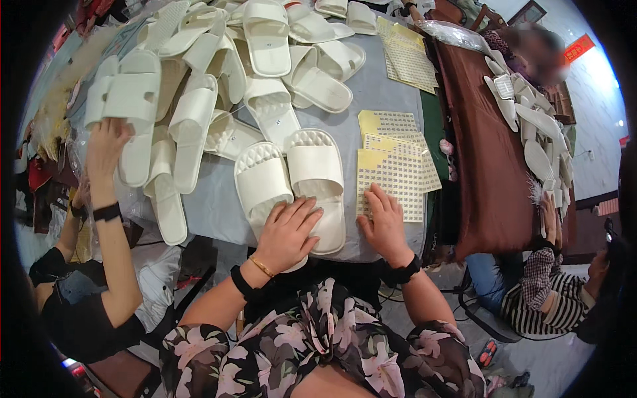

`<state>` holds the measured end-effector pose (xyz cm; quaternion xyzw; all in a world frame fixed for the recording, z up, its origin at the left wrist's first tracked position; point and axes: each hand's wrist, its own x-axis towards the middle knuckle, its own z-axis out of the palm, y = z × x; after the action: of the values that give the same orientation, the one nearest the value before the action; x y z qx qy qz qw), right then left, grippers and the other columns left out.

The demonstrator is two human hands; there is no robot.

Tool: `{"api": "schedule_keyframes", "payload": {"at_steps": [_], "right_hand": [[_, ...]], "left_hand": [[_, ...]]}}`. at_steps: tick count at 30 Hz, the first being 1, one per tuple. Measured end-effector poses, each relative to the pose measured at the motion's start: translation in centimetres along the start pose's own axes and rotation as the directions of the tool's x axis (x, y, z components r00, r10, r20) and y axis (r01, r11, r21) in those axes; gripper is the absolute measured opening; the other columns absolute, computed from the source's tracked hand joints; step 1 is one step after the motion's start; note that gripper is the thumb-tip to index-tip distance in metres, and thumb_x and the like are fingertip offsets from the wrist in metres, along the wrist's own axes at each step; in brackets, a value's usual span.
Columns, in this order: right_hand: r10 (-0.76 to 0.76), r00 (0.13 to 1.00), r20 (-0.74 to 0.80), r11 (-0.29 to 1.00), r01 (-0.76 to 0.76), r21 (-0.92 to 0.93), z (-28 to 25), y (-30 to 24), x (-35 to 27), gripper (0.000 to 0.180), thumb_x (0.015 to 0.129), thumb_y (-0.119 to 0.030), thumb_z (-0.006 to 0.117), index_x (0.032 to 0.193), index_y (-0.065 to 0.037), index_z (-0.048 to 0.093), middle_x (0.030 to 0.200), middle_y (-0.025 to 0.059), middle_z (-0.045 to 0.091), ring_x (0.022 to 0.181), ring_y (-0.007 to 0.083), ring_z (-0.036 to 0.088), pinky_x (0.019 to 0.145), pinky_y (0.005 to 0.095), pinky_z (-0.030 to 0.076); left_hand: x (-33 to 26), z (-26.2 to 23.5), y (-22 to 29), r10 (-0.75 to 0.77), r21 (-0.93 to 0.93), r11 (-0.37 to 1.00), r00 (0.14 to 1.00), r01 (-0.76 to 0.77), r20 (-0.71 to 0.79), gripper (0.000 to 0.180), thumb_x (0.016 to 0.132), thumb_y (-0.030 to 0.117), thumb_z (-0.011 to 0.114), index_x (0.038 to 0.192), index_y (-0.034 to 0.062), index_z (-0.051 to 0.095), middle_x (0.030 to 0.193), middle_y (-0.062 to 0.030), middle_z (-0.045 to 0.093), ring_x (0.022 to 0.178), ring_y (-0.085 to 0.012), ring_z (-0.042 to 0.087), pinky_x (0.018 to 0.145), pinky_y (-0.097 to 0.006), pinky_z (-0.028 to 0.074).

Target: Placing small yellow stickers/labels onto the inner soles of white plastic slippers.

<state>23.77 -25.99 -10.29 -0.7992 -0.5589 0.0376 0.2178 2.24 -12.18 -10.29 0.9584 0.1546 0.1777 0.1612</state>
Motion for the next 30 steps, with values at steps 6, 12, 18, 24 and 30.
{"api": "schedule_keyframes", "payload": {"at_steps": [6, 12, 18, 24, 30], "right_hand": [[0.000, 0.996, 0.090, 1.000, -0.002, 0.026, -1.5, 1.7, 0.3, 0.047, 0.082, -0.018, 0.068, 0.126, -0.004, 0.056, 0.140, 0.0163, 0.049, 0.125, 0.0357, 0.045, 0.103, 0.0479, 0.035], [0.127, 0.989, -0.081, 0.980, -0.138, -0.144, -1.6, 2.9, 1.5, 0.072, 0.080, -0.035, 0.074, 0.139, -0.005, 0.045, 0.146, 0.0274, 0.037, 0.129, 0.0454, 0.038, 0.105, 0.0549, 0.031], [0.349, 0.926, -0.143, 0.892, -0.375, -0.251, -2.9, 6.4, 3.0, 0.084, 0.079, -0.043, 0.075, 0.142, -0.002, 0.038, 0.143, 0.0312, 0.037, 0.128, 0.0504, 0.038, 0.104, 0.0570, 0.032], [0.489, 0.868, -0.087, 0.829, -0.493, -0.263, -4.8, 7.4, 4.0, 0.079, 0.072, -0.041, 0.079, 0.131, 0.000, 0.046, 0.120, 0.0248, 0.057, 0.101, 0.0445, 0.059, 0.084, 0.0531, 0.049], [0.501, 0.865, -0.036, 0.840, -0.496, -0.219, -5.5, 8.7, 4.5, 0.077, 0.064, -0.039, 0.084, 0.122, 0.001, 0.051, 0.108, 0.0234, 0.064, 0.101, 0.0401, 0.063, 0.082, 0.0503, 0.050]], "left_hand": [[0.0, 0.2, 0.1, -0.010, 0.003, 1.000, 1.000, 0.010, -0.026, 0.053, 0.081, 0.032, 0.067, 0.128, 0.0101, 0.057, 0.138, -0.0105, 0.052, 0.128, -0.0266, 0.046, 0.107, -0.047, 0.034], [-0.3, 0.3, -0.1, -0.032, -0.066, 0.997, 0.999, 0.032, 0.000, 0.057, 0.080, 0.033, 0.068, 0.130, 0.0093, 0.055, 0.140, -0.0124, 0.049, 0.131, -0.0294, 0.043, 0.109, -0.049, 0.029], [-0.1, 0.2, 0.3, -0.029, -0.051, 0.998, 1.000, 0.029, 0.000, 0.058, 0.079, 0.035, 0.069, 0.129, 0.0087, 0.056, 0.141, -0.0127, 0.049, 0.131, -0.0298, 0.043, 0.110, -0.049, 0.029], [-0.2, 0.3, 0.2, -0.041, -0.039, 0.998, 0.999, 0.040, -0.010, 0.058, 0.078, 0.034, 0.070, 0.129, 0.0088, 0.056, 0.141, -0.0125, 0.049, 0.131, -0.0296, 0.044, 0.109, -0.048, 0.030], [-0.1, -0.1, 0.3, -0.034, -0.043, 0.999, 0.999, 0.033, -0.020, 0.060, 0.078, 0.035, 0.070, 0.130, 0.0084, 0.056, 0.141, -0.0124, 0.049, 0.131, -0.0298, 0.044, 0.109, -0.048, 0.030]]}}
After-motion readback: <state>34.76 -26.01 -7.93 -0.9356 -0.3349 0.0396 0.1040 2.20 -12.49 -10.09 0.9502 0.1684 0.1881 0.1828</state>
